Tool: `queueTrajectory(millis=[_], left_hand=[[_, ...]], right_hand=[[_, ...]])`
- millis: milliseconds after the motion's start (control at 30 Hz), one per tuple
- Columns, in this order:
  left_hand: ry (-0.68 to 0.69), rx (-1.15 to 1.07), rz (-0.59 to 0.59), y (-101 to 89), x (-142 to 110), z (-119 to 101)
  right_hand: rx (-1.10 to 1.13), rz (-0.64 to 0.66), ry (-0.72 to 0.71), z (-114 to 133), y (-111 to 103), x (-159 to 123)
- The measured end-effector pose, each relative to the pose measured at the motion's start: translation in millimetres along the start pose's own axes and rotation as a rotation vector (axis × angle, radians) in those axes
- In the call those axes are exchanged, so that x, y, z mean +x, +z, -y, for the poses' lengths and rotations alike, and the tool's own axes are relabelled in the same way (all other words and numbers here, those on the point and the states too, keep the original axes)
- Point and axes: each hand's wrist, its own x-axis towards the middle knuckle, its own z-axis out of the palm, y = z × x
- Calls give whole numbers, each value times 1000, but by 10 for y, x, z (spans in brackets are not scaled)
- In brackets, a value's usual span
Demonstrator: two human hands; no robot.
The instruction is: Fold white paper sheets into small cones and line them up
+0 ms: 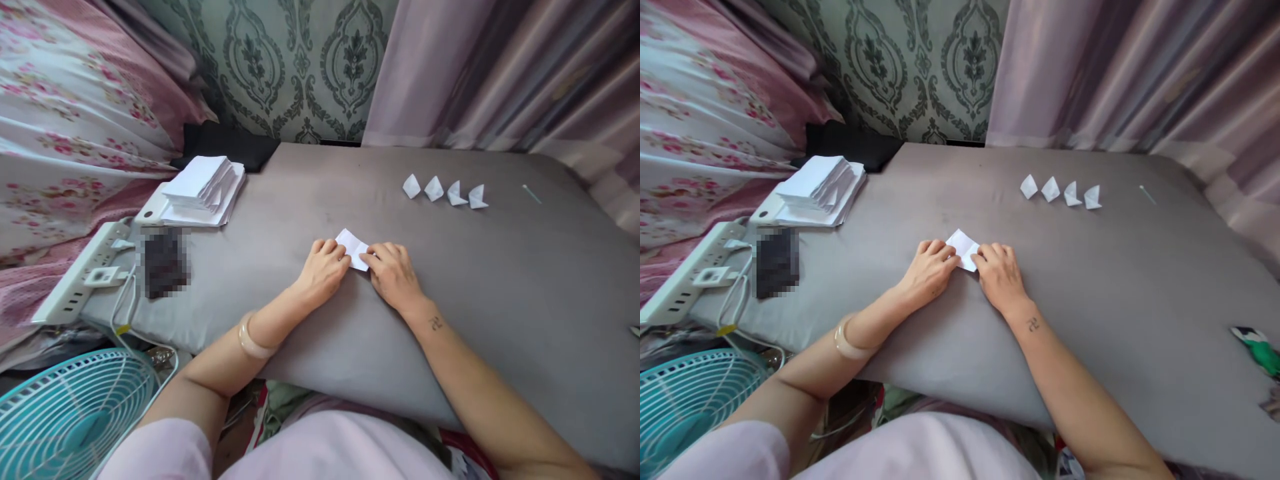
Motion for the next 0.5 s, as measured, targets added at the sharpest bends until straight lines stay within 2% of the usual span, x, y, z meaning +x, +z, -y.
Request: queueTrajectory(millis=[100, 200, 333, 500], left_hand=[[-53, -83, 64, -30, -47, -119], [-153, -183, 65, -15, -76, -171], [-309, -285, 55, 41, -85, -146], [-386, -389, 4, 104, -59, -92]], right_hand=[[31, 53, 24, 3, -40, -32], [84, 99, 52, -25, -83, -54], [236, 135, 91, -118, -103, -60], [335, 107, 142, -181, -51, -42]])
